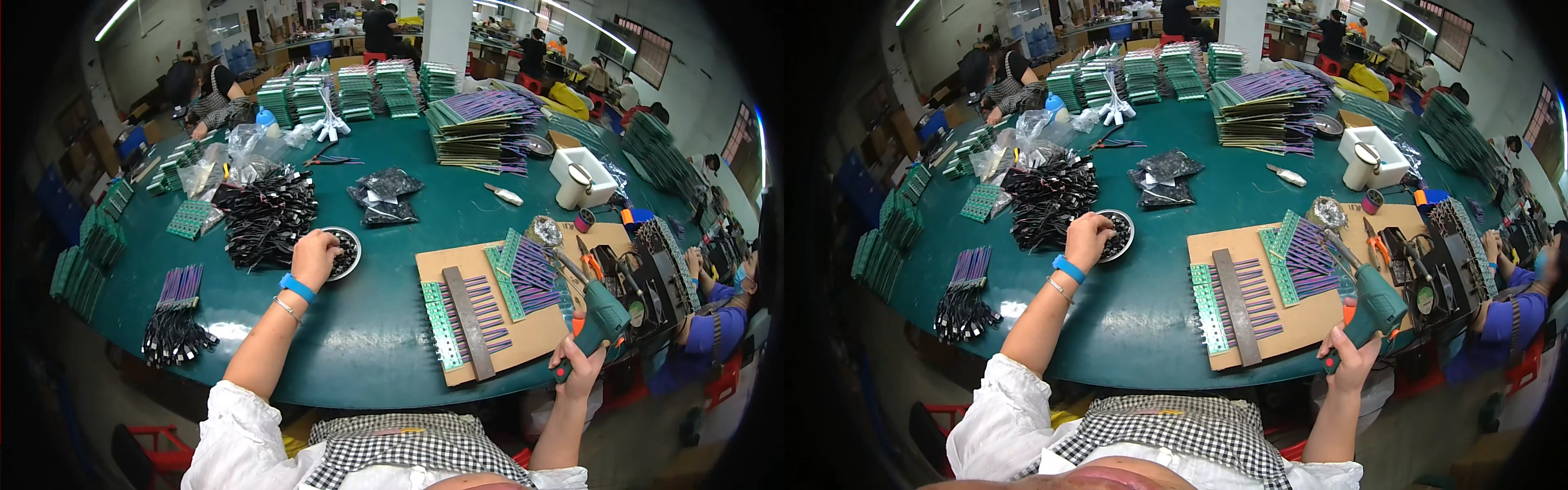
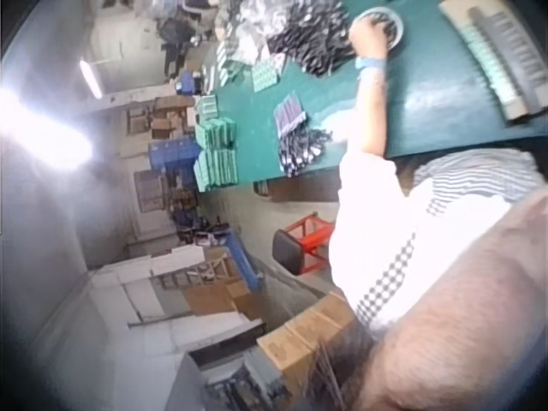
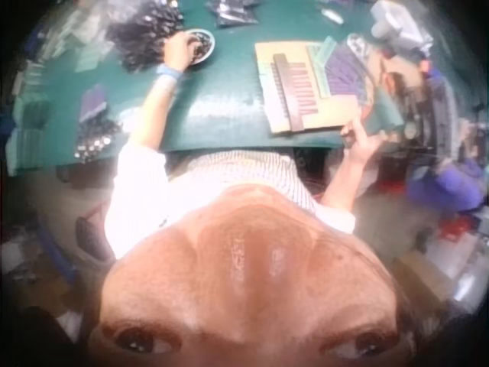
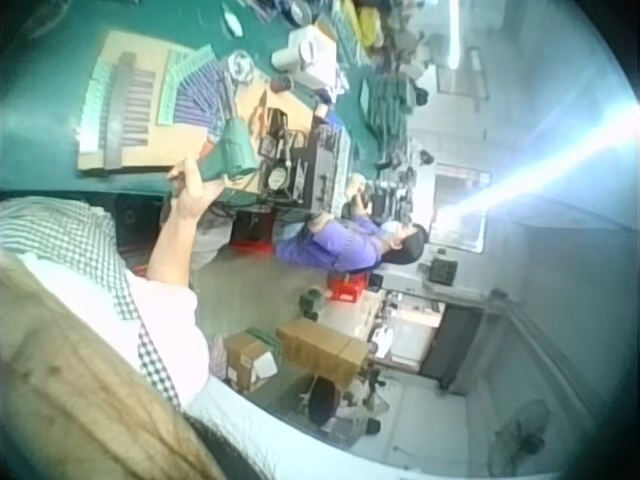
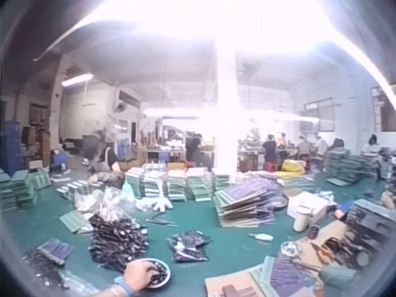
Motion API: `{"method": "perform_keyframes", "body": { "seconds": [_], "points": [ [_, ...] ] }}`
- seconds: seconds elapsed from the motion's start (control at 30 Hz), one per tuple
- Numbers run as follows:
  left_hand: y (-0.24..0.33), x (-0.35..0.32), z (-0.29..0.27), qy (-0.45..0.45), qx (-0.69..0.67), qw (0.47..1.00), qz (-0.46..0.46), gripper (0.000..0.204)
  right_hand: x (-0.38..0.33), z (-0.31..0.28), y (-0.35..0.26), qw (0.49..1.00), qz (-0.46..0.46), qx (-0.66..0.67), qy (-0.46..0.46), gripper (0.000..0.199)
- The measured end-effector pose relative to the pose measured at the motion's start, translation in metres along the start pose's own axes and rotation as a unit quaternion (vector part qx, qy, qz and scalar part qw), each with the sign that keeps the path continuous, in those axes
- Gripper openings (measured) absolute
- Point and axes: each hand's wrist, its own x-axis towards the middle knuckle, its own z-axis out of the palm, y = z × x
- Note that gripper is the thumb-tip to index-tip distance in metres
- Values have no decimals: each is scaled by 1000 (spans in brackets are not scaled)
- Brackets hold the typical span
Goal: The person picks up wires from a small bowl, positions them onto circuit boards resting on a wooden jig, and solders the wires to the boards using a soldering gun.
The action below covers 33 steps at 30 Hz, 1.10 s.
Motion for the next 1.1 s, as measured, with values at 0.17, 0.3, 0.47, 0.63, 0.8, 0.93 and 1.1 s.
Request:
{"method": "perform_keyframes", "body": {
  "seconds": [0.17,0.3,0.47,0.63,0.8,0.93,1.1],
  "points": [
    [27,-5,-11,50,-149,988,-7,15,-6,9,-3,999,6,29,-23,48],
    [86,-28,-21,-22,-423,905,-48,14,-16,23,8,998,25,44,-39,47],
    [168,-69,-36,-35,-369,914,167,22,-36,55,22,987,122,81,-63,49],
    [197,-91,-30,-22,-418,865,276,31,-49,76,28,972,162,101,-137,51],
    [197,-101,-26,-40,-439,857,267,33,-52,74,31,970,167,98,-146,52],
    [200,-105,-23,-24,-438,852,286,31,-54,69,41,970,154,116,-151,52],
    [203,-104,-27,6,-432,846,312,30,-52,73,33,970,160,104,-150,54]
  ]
}}
